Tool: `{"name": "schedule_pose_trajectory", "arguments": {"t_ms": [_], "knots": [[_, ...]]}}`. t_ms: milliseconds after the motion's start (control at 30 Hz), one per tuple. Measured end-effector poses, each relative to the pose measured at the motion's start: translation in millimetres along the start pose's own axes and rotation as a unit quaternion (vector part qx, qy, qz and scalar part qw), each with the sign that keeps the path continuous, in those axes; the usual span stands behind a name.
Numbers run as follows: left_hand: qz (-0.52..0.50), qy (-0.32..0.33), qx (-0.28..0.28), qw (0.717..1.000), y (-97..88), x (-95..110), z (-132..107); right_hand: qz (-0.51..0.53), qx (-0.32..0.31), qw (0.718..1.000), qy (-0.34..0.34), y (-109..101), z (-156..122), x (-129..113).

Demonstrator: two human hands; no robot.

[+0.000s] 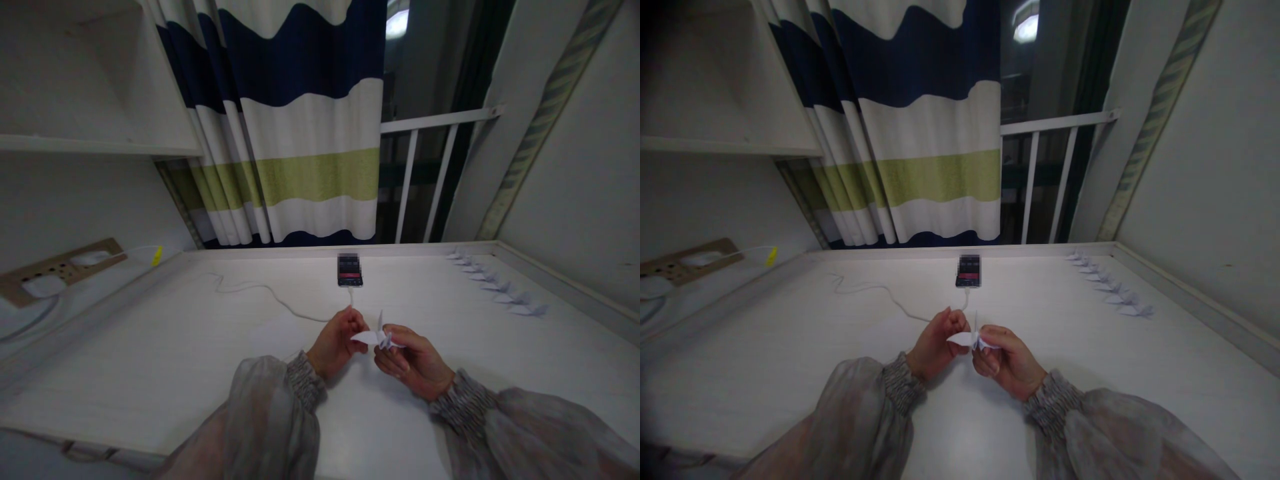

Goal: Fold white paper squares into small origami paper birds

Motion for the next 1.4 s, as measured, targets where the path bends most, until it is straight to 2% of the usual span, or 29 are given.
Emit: {"name": "schedule_pose_trajectory", "arguments": {"t_ms": [233,400,533,767,967,1400], "knots": [[0.094,-0.015,-0.048,0.994,8.8,-4.9,-5.2,-0.091,0.047,0.992,0.073,-12.9,-0.8,14.3],[0.121,-0.027,-0.047,0.991,4.0,-4.7,-4.9,-0.195,0.067,0.972,0.11,-17.0,-1.6,13.5],[0.136,-0.034,-0.044,0.989,2.7,-3.7,-5.1,-0.237,0.086,0.96,0.122,-19.3,-3.8,7.4],[0.145,-0.058,-0.017,0.988,-3.6,-6.9,-4.1,-0.232,0.109,0.955,0.148,-29.9,-8.9,1.4],[0.155,-0.075,0.005,0.985,-6.5,-9.1,-3.7,-0.241,0.108,0.952,0.152,-30.4,-9.0,0.9],[0.163,-0.073,-0.009,0.984,-6.0,-11.8,0.4,-0.254,0.095,0.947,0.172,-32.3,-8.7,8.1]]}}
Point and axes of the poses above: each hand's wrist, its own z-axis towards the middle knuckle, its own y-axis out of the palm, x = y × z, the point moved 9 cm from there along z, towards the middle knuckle, and after that the axes turned 2 degrees about y, right-handed, at the moved point
